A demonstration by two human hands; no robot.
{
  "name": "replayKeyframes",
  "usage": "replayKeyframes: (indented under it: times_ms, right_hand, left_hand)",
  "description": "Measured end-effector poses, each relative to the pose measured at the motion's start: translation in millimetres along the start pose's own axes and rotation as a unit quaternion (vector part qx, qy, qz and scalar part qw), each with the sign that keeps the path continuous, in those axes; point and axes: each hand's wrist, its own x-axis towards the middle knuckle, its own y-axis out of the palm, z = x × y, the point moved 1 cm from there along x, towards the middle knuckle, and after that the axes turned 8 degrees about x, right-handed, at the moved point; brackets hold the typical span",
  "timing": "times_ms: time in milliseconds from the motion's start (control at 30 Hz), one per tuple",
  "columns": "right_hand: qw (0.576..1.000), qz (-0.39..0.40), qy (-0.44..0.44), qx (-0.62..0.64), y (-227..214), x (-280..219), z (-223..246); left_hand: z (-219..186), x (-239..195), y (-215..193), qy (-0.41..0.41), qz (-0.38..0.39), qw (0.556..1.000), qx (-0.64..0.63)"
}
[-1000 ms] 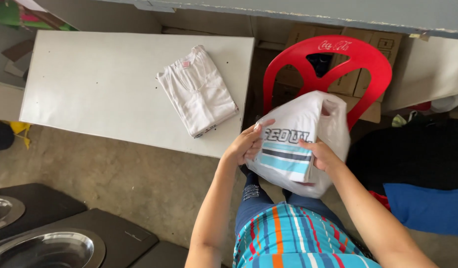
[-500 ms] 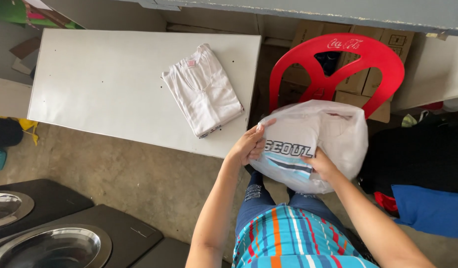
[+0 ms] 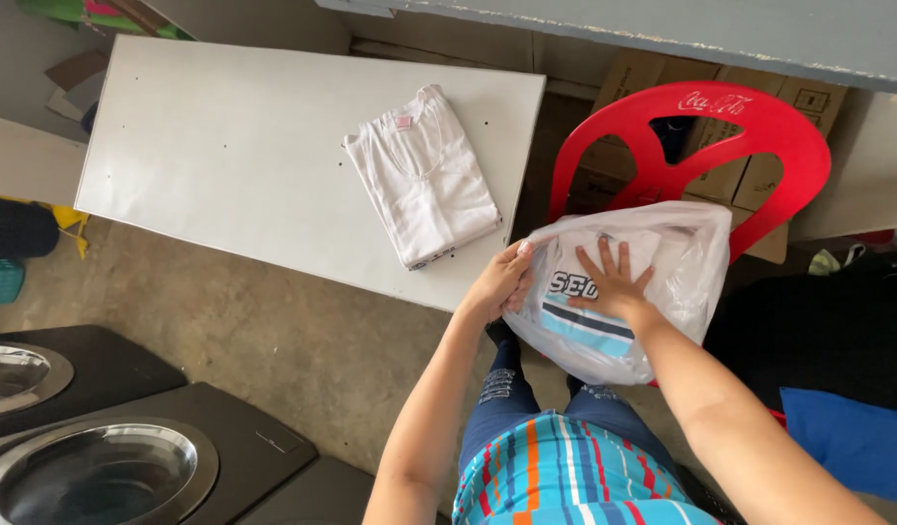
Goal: Folding and packing various items of laundry into plastic bags.
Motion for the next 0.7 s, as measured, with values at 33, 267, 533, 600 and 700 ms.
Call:
replayKeyframes:
  times_ms: [33, 267, 533, 600, 700]
  right_hand:
    - [1.000, -0.003, -0.010, 0.022, -3.0, 1.9, -2.5]
    - [0.995, 0.093, 0.036, 0.012, 7.5, 58.9, -27.8]
    - [0.810, 0.128, -0.148, 0.552, -185.6, -70.1, 169.8]
    - [0.803, 0.074, -0.159, 0.570, -177.4, -42.3, 185.7]
    - [0.784, -0.028, -0.123, 0.608, -152.2, 5.3, 200.9]
  left_hand:
    - [7.6, 10.4, -8.4, 0.022, -0.011, 0.999, 0.046]
    - [-25.8, -41.8, -16.5, 0.259, -0.268, 0.830, 0.415]
    - [4.5, -4.0, -112.1, 0.322, -0.397, 0.583, 0.632]
    - [12.1, 14.6, -125.7, 0.362, -0.435, 0.519, 0.640]
    - [22.8, 37.1, -144.3, 0.407, -0.433, 0.468, 0.654]
